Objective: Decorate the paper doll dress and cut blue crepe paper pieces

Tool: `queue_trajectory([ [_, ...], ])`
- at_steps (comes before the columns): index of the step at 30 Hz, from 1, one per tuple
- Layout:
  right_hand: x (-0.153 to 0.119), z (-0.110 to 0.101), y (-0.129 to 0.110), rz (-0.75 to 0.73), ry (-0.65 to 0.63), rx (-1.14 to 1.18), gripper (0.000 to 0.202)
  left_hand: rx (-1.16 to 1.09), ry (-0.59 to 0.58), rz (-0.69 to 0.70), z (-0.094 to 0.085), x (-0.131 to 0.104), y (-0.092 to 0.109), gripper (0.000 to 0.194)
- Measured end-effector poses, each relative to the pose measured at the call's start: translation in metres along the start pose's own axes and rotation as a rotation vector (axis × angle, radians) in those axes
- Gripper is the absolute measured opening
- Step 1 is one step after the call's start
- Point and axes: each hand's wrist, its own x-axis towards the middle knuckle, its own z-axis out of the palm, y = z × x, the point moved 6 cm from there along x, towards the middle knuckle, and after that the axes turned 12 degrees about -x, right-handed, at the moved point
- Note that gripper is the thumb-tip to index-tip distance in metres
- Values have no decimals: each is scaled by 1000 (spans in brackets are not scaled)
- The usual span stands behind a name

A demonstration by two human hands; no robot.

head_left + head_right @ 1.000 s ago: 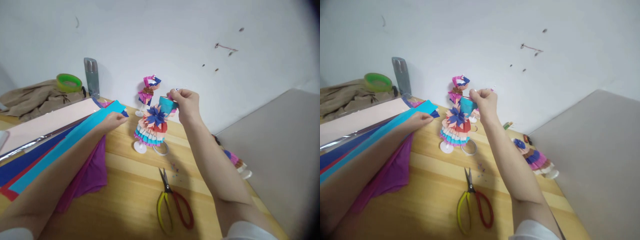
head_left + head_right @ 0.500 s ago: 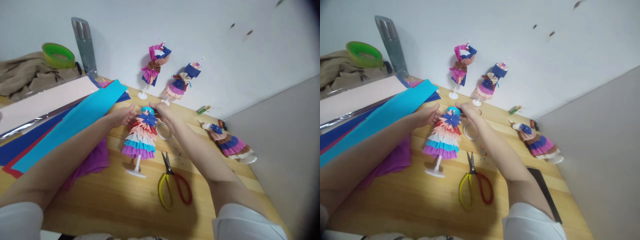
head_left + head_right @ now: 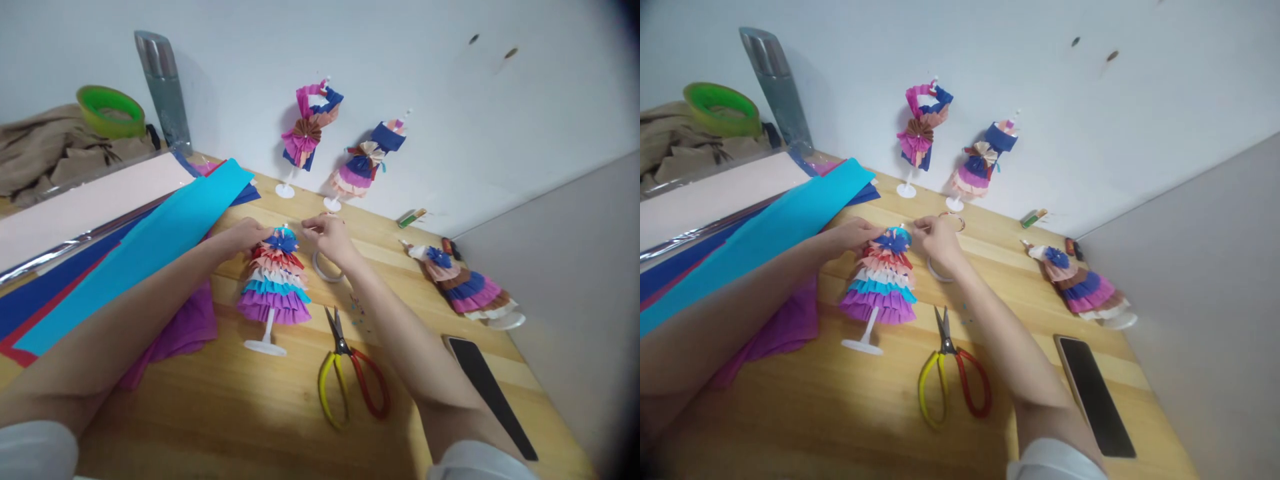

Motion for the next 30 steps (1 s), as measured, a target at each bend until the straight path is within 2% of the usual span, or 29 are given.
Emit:
queue_trajectory([
  [2,-27,-7,-5,-59,33,-28,5,135,70,60,-15,-4,11,36],
  [4,-55,-8,-16,-249,49,-160,5,408,166,215,-30,-13,32,26],
  [5,-67,-7,-20,-321,43,-204,3,480,173,240,-35,-19,39,23],
  [7,-83,-2,-23,-420,24,-309,4,558,51,275,-34,-32,53,21],
  [9,-90,2,-25,-480,45,-398,4,577,-102,258,-25,-47,61,17],
  [10,-90,3,-25,-498,72,-433,3,620,-144,235,-19,-54,64,15],
  [12,-89,3,-26,-511,129,-467,9,767,-147,216,-9,-66,68,16],
  [15,-85,1,-22,-464,168,-429,16,895,-132,225,7,-80,68,14],
  [18,-82,-1,-15,-379,137,-330,16,904,-139,167,16,-89,59,13],
  [20,-83,0,-15,-372,122,-310,13,904,-113,149,18,-93,54,13],
  [23,-86,2,-24,-453,136,-360,3,882,-50,204,20,-98,52,14],
  [25,-88,5,-28,-495,140,-388,7,866,-17,246,21,-100,51,13],
  [30,-84,7,-23,-427,148,-305,15,859,-9,316,23,-101,46,22],
])
